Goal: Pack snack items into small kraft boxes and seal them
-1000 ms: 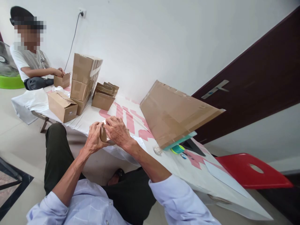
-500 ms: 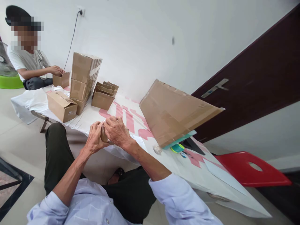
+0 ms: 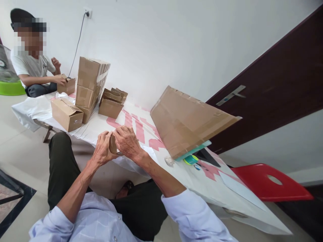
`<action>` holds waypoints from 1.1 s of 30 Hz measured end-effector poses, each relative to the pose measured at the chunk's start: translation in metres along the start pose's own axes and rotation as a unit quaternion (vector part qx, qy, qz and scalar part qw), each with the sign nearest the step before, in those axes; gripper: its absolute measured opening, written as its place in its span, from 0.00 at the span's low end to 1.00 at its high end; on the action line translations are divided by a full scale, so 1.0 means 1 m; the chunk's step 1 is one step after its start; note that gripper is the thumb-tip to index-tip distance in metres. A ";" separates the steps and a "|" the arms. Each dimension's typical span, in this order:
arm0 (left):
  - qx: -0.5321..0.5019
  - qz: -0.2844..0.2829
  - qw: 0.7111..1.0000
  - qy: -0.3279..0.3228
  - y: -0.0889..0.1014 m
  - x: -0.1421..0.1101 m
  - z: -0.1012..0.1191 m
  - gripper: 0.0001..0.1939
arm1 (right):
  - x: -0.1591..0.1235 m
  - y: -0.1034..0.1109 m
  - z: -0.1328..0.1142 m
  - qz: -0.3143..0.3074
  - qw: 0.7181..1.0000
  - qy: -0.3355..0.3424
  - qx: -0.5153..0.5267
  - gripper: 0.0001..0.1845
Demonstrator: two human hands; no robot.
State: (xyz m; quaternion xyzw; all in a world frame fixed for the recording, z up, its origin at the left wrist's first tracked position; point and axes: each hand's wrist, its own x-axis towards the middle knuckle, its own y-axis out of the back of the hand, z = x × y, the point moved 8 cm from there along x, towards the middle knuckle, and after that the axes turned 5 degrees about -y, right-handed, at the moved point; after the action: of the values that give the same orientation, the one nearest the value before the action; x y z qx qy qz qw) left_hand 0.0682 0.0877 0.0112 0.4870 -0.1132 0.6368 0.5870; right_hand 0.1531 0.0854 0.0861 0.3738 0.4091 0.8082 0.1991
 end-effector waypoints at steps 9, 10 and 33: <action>-0.001 -0.005 1.000 0.003 0.000 0.001 0.003 0.57 | -0.003 0.000 0.003 0.017 1.000 0.001 -0.004 0.08; -0.001 -0.004 1.000 0.002 0.000 0.001 0.004 0.56 | -0.003 0.001 0.003 0.021 1.000 -0.002 -0.003 0.08; 0.005 -0.020 1.000 0.006 0.000 0.002 0.009 0.53 | -0.004 0.001 0.005 0.004 1.000 -0.012 -0.002 0.10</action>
State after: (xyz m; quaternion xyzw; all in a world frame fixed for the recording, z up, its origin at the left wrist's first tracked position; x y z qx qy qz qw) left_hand 0.0726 0.0826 0.0167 0.4883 -0.0970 0.6282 0.5979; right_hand 0.1589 0.0852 0.0867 0.3851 0.4034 0.8052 0.2017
